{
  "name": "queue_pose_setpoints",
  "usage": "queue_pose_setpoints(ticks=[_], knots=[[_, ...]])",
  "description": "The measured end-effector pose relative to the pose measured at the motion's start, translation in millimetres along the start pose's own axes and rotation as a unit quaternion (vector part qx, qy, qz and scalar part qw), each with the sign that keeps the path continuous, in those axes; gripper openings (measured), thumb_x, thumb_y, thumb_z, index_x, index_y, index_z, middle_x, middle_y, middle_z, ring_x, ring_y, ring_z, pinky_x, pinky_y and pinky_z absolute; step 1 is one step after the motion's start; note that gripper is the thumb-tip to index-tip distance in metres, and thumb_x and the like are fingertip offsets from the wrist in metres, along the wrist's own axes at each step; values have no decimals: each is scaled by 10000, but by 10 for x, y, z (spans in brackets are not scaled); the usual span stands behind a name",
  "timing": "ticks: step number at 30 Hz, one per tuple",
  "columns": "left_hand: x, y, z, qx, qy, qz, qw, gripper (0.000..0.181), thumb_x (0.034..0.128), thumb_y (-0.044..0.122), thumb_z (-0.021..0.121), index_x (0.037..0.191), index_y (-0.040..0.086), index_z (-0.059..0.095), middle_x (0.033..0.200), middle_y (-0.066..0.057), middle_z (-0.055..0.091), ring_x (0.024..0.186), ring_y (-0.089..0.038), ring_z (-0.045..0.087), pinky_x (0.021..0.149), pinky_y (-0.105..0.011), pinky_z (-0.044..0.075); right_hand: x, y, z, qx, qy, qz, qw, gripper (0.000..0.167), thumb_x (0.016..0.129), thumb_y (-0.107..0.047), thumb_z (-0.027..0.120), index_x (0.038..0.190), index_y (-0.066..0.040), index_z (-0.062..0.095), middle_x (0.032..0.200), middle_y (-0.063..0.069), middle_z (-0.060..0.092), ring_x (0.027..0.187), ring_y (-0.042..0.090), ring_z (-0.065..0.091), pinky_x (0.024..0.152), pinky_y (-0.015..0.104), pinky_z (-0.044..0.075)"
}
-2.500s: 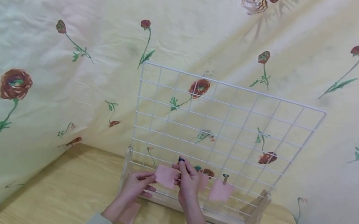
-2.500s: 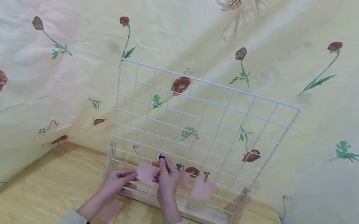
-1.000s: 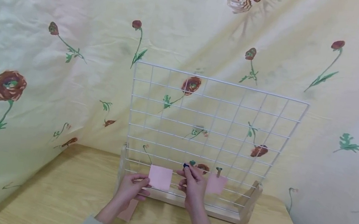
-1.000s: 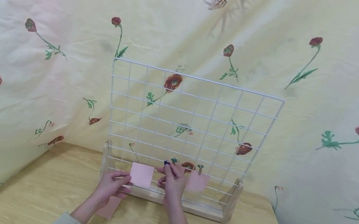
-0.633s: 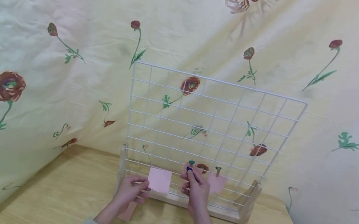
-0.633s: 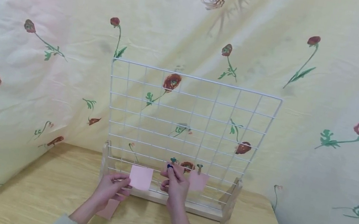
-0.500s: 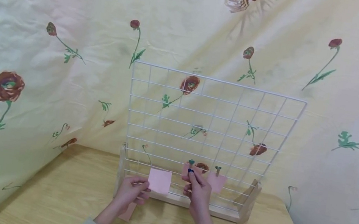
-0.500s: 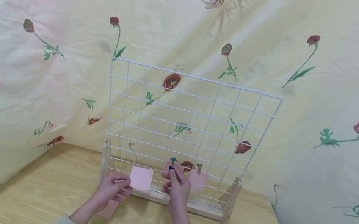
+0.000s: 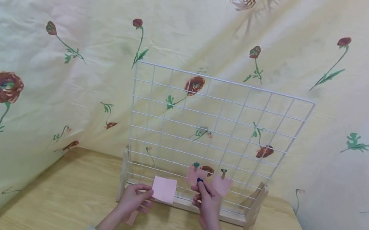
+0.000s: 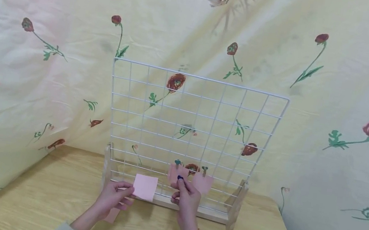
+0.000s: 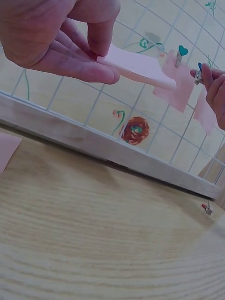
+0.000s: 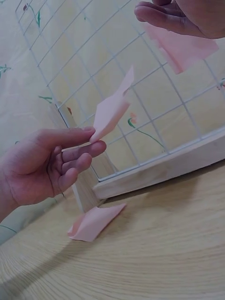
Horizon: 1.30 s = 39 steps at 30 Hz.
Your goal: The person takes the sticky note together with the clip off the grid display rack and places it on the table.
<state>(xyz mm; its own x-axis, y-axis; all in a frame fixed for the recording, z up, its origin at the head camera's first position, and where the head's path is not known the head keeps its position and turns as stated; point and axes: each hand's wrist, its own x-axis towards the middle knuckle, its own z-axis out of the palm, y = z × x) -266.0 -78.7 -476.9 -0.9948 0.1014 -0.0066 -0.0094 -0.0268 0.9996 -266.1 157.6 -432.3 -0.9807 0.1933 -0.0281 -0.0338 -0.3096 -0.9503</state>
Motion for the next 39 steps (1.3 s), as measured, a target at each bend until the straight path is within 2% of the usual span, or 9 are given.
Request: queue_pose_setpoints(ticks=[5,10,16,23,31,39], knots=[[-29,-49,-13,90,-111,-21,9999,384,929,175,630,1191,-98,564,935,-202,703,710,-283,706,585,-347,600,-9,33,-91,-120,41,-24,9999,323,975,-125,567,1227,75,582,716,-44,679,494,49,511,459,158,457],[-47,-89,-33,223,-179,-24,9996,393,932,186,623,1206,-89,561,978,-246,686,682,-209,698,601,-340,601,-15,74,-184,-270,94,-23,9996,366,977,-135,565,1265,89,554,713,-47,683,495,46,512,460,161,461],[-53,-133,-33,331,-140,-130,9993,379,927,187,628,1202,-68,572,951,-208,698,647,-158,683,586,-331,599,-21,110,-277,-302,143,109,9994,398,982,-138,557,1306,89,517,715,-54,678,503,38,510,466,157,454],[-51,-236,-7,351,-154,-200,9991,356,926,162,629,1192,-68,578,911,-189,705,650,-212,690,549,-339,593,-43,179,-412,-383,271,207,9987,434,976,-144,568,1345,68,484,709,-60,679,507,38,508,467,150,451],[-62,-310,34,299,-206,-109,9993,305,912,99,628,1159,-79,602,849,-177,707,591,-201,681,490,-317,576,-58,257,-618,-488,396,238,9977,284,971,-144,574,1211,5,598,720,-51,682,515,33,507,457,141,454],[-98,-338,23,452,-223,-167,9986,291,911,109,625,1126,-84,586,794,-83,703,594,-171,678,502,-305,577,-73,303,-790,-963,612,424,9926,418,985,-159,548,1315,90,490,729,-56,680,558,50,542,491,159,475]])
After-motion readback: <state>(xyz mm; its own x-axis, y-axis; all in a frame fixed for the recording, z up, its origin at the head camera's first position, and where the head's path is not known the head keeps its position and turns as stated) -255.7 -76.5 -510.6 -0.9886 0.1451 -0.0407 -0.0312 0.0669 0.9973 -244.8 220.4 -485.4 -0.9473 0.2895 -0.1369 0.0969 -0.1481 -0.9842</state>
